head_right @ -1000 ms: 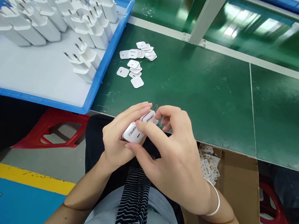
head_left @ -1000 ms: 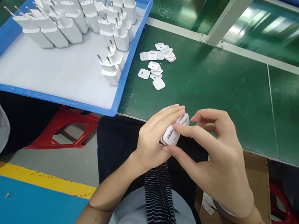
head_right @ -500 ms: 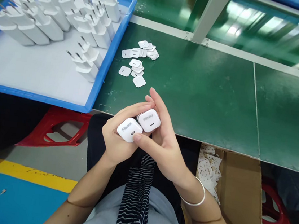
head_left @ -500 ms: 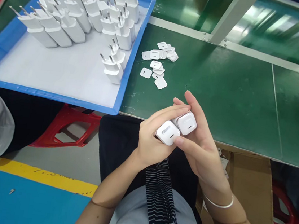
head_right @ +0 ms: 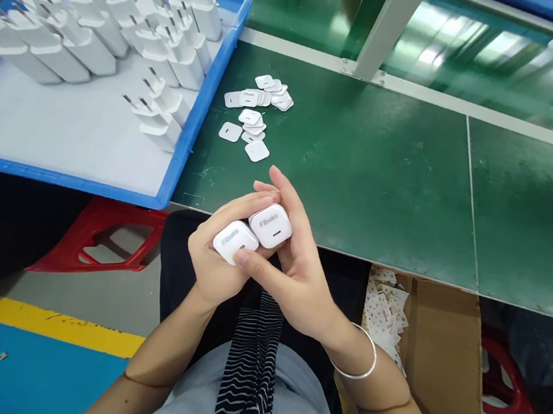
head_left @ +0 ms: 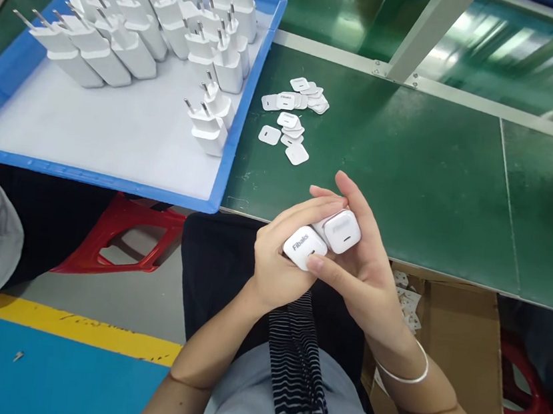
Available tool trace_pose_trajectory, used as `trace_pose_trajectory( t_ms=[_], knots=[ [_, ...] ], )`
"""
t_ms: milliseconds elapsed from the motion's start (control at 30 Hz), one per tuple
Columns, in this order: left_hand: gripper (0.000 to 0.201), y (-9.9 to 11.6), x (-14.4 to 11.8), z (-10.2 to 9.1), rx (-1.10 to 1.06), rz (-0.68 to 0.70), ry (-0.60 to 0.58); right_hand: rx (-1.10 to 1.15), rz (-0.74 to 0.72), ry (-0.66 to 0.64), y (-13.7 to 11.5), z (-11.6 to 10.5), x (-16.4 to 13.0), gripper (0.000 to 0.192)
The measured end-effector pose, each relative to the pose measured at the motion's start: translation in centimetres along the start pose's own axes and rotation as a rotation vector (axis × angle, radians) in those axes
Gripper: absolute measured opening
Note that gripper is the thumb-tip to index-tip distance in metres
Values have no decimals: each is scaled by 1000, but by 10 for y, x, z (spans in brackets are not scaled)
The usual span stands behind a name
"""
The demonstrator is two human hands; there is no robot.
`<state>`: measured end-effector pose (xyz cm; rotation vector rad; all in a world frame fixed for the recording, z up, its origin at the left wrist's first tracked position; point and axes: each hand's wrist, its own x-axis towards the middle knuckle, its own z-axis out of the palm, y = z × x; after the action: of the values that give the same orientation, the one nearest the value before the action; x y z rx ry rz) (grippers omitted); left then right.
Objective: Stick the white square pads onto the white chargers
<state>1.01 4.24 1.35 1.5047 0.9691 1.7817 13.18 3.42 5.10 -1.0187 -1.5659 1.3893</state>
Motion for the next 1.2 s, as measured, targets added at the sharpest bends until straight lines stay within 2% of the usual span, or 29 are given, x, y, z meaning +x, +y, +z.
trace_pose_trajectory(
  t_ms=[100,200,300,433,600,700,833,933,1200],
  knots=[
    [41,0,1,0,-6,15,-36,175,33,-7,0,-2,-2,71],
    [38,-1,2,1,8,36,-42,256,53,37,0,-2,-5,65],
    [38,-5,0,3,10,55,-37,253,56,79,2,-2,-5,65],
    [41,-8,-3,3,79,79,-50,270,71,58,9,0,-3,65],
    [39,-7,-5,3,131,115,-101,173,16,204,13,7,-3,52],
    [40,-8,-5,3,122,134,-99,136,-10,222,12,8,-4,49],
    [41,-9,-6,3,157,132,-111,137,7,207,12,8,-3,64],
    [39,-8,-8,2,189,129,-117,116,15,251,12,11,-4,74],
    [41,-3,-5,-2,244,181,-113,208,-18,296,14,23,-3,66]
  ],
)
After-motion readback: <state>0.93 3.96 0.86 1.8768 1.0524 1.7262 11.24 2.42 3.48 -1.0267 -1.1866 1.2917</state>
